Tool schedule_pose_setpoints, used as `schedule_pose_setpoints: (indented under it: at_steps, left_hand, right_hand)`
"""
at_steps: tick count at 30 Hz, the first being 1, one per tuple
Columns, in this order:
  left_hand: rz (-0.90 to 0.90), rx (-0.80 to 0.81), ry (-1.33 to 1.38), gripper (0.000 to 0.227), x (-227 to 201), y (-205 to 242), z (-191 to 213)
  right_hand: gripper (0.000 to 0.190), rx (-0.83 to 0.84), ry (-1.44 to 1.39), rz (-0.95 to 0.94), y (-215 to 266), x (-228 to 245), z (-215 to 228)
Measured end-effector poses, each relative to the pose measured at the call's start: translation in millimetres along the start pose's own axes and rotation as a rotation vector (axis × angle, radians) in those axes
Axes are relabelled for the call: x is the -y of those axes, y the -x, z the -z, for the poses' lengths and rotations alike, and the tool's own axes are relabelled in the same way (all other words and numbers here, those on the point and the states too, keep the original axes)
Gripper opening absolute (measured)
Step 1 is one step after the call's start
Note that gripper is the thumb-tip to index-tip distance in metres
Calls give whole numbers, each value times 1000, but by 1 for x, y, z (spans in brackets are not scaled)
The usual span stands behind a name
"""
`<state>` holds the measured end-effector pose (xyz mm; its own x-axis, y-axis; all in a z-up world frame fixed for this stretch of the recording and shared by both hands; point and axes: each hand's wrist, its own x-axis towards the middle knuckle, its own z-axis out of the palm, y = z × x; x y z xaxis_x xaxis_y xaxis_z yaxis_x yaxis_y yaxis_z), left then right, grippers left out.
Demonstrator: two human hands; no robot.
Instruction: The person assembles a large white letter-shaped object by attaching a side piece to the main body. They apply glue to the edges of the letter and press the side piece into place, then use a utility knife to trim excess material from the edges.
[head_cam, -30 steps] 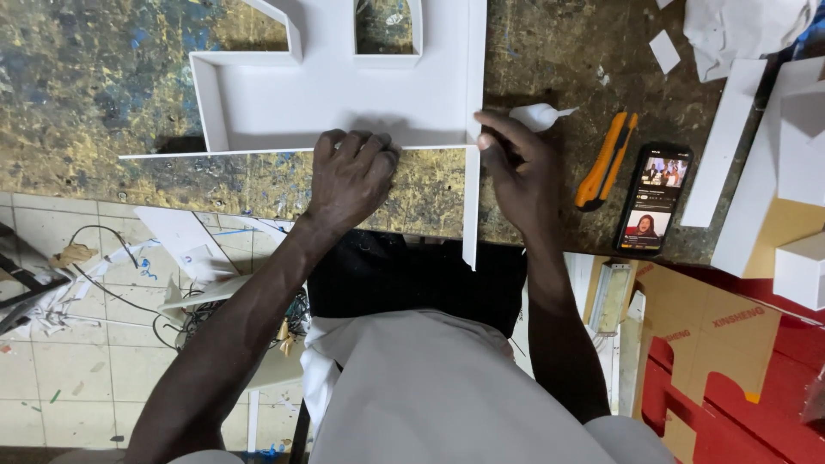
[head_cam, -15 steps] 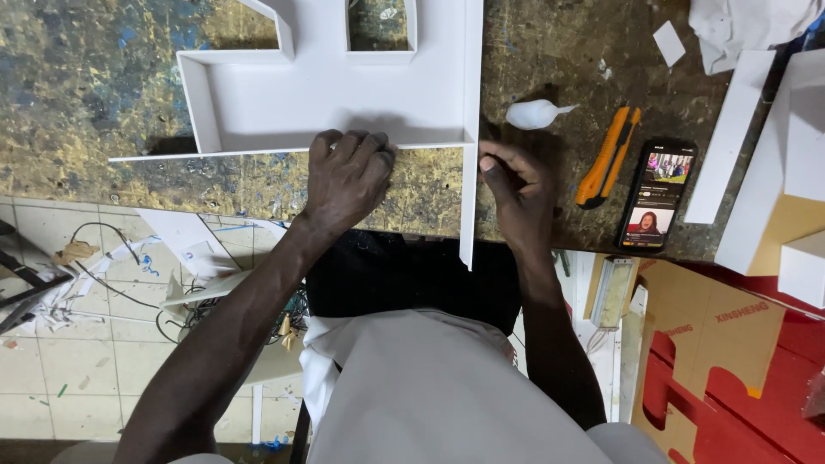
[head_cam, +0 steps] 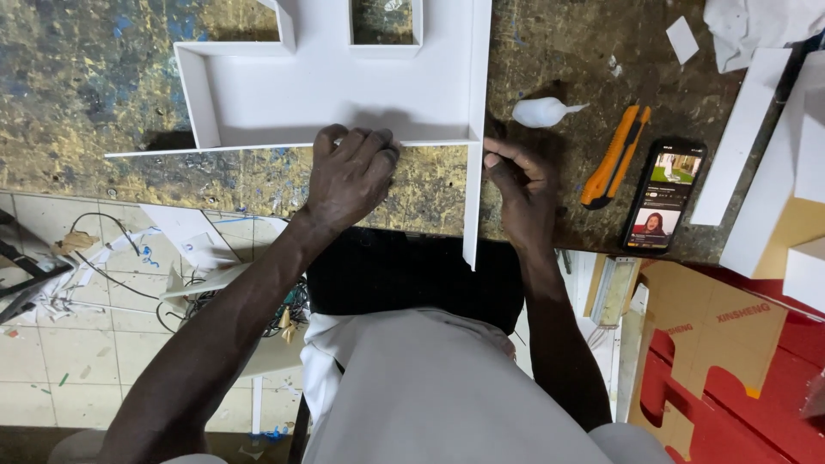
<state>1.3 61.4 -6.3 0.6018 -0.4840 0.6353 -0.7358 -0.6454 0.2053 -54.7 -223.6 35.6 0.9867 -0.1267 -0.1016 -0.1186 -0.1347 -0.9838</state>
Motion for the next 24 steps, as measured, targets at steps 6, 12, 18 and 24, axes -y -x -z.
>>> schedule_pose_setpoints:
  at_steps: [6, 12, 18, 24]
  left_hand:
    - [11, -37, -3, 6, -4, -1, 2]
    - [19, -35, 7, 10, -4, -6, 2]
    - [8, -68, -4, 11, -4, -10, 2]
    - [1, -59, -26, 11, -2, -6, -3]
  right_hand:
    - [28, -7, -33, -14, -1, 3, -1]
    - [27, -13, -11, 10, -3, 7, -4]
    - [27, -37, -11, -15, -2, 9, -6]
    - [30, -58, 10, 13, 6, 11, -11]
